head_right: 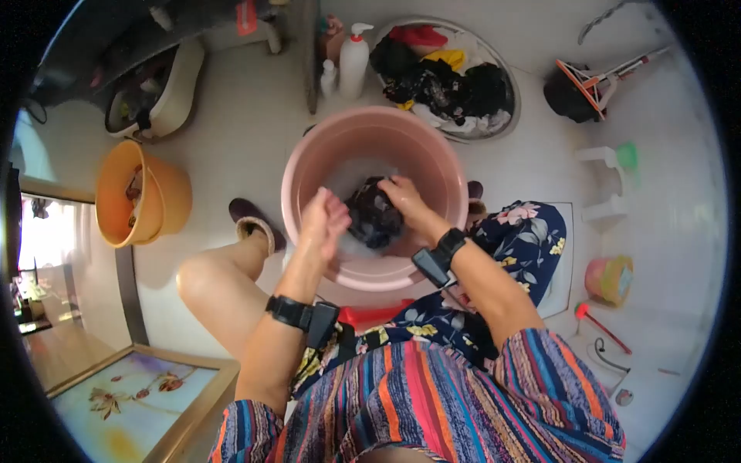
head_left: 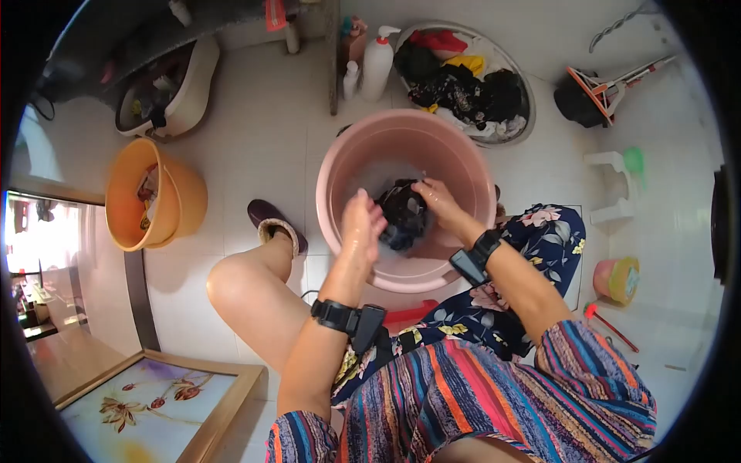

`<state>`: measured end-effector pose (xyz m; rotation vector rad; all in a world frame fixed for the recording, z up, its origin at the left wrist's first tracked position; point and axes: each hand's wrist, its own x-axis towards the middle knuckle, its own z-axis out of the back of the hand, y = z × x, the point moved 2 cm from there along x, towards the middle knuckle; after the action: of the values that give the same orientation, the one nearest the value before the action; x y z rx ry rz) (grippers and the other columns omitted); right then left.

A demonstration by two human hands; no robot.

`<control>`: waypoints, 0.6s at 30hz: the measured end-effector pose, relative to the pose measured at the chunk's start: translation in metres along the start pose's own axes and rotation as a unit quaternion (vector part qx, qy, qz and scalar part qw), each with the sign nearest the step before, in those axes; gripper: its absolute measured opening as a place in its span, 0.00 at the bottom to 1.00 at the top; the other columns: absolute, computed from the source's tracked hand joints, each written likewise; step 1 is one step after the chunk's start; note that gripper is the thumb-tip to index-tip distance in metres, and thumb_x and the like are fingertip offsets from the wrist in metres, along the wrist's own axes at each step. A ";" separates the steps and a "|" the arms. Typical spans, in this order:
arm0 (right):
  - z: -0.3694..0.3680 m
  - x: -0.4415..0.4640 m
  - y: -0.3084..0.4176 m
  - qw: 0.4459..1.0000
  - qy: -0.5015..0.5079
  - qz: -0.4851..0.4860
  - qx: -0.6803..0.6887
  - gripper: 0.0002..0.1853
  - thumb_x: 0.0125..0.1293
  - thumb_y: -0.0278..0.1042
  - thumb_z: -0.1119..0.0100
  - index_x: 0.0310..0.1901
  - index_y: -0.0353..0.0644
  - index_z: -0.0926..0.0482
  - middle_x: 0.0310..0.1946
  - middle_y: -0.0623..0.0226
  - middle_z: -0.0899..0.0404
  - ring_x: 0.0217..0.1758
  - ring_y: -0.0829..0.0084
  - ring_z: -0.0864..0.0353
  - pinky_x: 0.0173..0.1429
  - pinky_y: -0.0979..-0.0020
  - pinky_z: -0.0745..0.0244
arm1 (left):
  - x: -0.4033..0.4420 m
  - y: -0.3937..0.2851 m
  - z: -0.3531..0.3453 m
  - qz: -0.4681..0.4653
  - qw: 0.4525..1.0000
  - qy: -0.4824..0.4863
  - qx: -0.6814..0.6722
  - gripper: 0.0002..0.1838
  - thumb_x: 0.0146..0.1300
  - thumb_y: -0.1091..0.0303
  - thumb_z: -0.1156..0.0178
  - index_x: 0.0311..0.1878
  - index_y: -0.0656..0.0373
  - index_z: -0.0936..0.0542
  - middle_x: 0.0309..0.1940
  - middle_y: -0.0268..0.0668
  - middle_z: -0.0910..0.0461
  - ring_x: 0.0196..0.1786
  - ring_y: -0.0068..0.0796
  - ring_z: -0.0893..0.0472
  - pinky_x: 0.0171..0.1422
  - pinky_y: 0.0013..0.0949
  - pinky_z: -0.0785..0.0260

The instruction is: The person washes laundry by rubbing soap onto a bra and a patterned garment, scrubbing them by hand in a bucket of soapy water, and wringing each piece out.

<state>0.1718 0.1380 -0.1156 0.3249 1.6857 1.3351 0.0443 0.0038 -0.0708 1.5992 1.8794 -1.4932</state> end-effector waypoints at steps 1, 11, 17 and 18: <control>0.000 0.013 -0.023 0.995 -0.076 0.018 -0.062 0.18 0.58 0.42 0.48 0.40 0.33 0.23 0.30 0.57 0.21 0.38 0.64 0.21 0.42 0.65 0.28 | 0.011 0.023 -0.003 0.081 0.996 -0.007 -0.020 0.42 0.54 0.37 0.45 0.62 0.59 0.42 0.60 0.46 0.42 0.59 0.49 0.39 0.61 0.55 0.44; -0.100 -0.090 0.052 0.942 -0.019 0.100 -0.320 0.19 0.56 0.49 0.54 0.29 0.39 0.22 0.31 0.44 0.24 0.39 0.44 0.25 0.45 0.51 0.31 | 0.062 0.062 0.035 0.184 0.925 0.265 -0.201 0.28 0.60 0.40 0.56 0.42 0.59 0.26 0.38 0.39 0.23 0.43 0.35 0.24 0.49 0.40 0.31; -0.058 -0.002 0.024 0.873 -0.115 0.135 -0.454 0.17 0.54 0.45 0.53 0.27 0.42 0.19 0.26 0.50 0.22 0.31 0.48 0.22 0.38 0.52 0.28 | 0.037 0.060 -0.002 0.037 0.994 -0.008 -0.102 0.11 0.59 0.68 0.55 0.39 0.58 0.24 0.33 0.40 0.21 0.37 0.35 0.20 0.42 0.38 0.27; -0.059 0.000 0.020 0.874 -0.115 0.134 -0.453 0.17 0.54 0.45 0.53 0.27 0.42 0.19 0.26 0.50 0.22 0.31 0.48 0.22 0.38 0.52 0.28 | 0.044 0.061 0.001 0.050 0.991 0.001 -0.126 0.12 0.61 0.67 0.56 0.39 0.60 0.24 0.35 0.40 0.21 0.37 0.33 0.20 0.42 0.36 0.27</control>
<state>0.1194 0.1085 -0.0995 0.1457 0.6918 2.0397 0.0794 0.0202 -0.1349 1.5515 1.8721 -1.1628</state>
